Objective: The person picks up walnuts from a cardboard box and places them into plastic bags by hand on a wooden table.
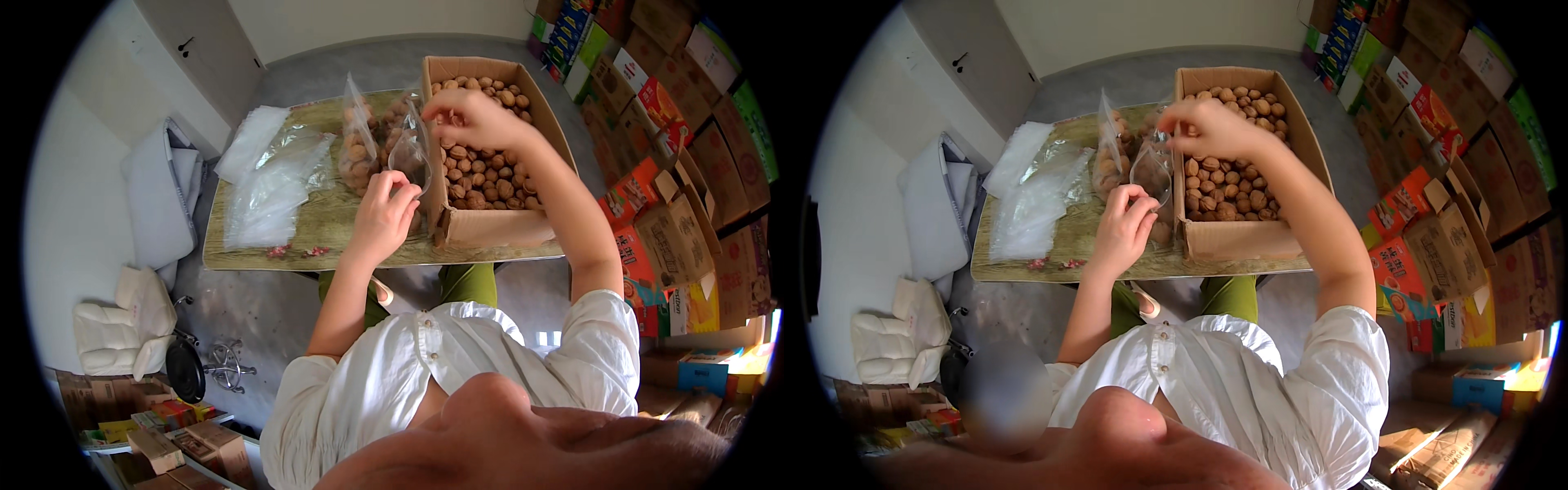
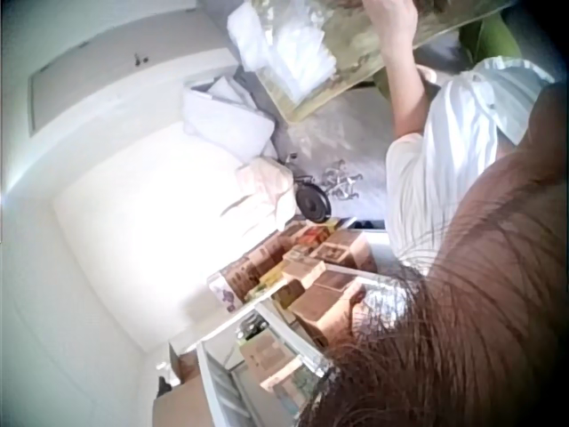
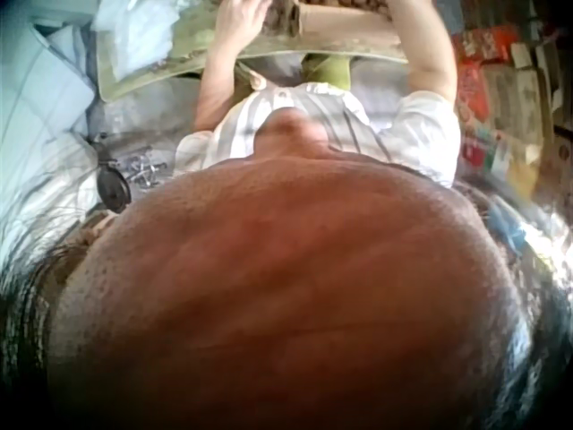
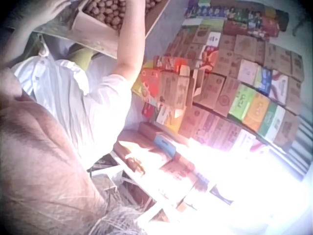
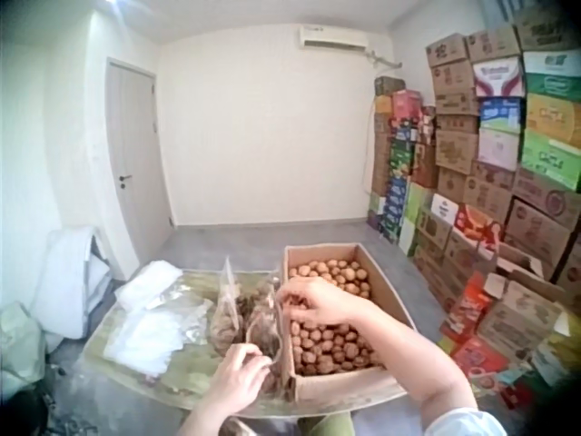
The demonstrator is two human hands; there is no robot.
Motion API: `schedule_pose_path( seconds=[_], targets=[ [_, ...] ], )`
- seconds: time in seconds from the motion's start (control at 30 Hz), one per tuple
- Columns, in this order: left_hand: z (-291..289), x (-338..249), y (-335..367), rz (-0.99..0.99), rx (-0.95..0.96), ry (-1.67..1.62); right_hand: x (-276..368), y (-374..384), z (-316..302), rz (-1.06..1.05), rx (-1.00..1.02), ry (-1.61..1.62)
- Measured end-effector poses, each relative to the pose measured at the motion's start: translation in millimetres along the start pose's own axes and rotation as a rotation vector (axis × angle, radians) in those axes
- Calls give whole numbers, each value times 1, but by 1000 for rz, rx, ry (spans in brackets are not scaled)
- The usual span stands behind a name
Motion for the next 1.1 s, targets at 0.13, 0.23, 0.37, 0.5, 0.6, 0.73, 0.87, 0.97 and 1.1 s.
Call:
schedule_pose_path(
  seconds=[0.13,0.23,0.37,0.5,0.6,0.73,0.87,0.97,1.1],
  targets=[
    [-1,5,-1,-19,-37,-28,-70,-27,-13,337,138,-165],
    [2,4,0,-19,-14,-43,-121,-84,13,612,675,-629],
    [6,1,0,-6,-1,-58,-140,-115,27,767,806,-617],
    [5,4,-4,-10,-5,-47,-121,-104,40,723,875,-756],
    [8,1,-4,-7,1,-67,-165,-125,47,772,900,-761],
    [1,6,-9,-19,2,-44,-153,-119,54,690,943,-743],
    [-1,6,-8,-26,-4,-44,-160,-115,43,729,948,-693],
    [-2,7,-7,-28,-20,-34,-140,-80,24,522,620,-568],
    [0,7,-3,-47,-24,-36,-61,-22,-6,514,-44,273]
  ],
)
Point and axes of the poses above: each hand's wrist, its own y-axis towards the middle knuckle, its own z-axis out of the palm, x = y × z, the point moved 8 cm from there along y, towards the middle knuckle, and after that the axes turned 8 degrees about -x, right-handed, at the moved point
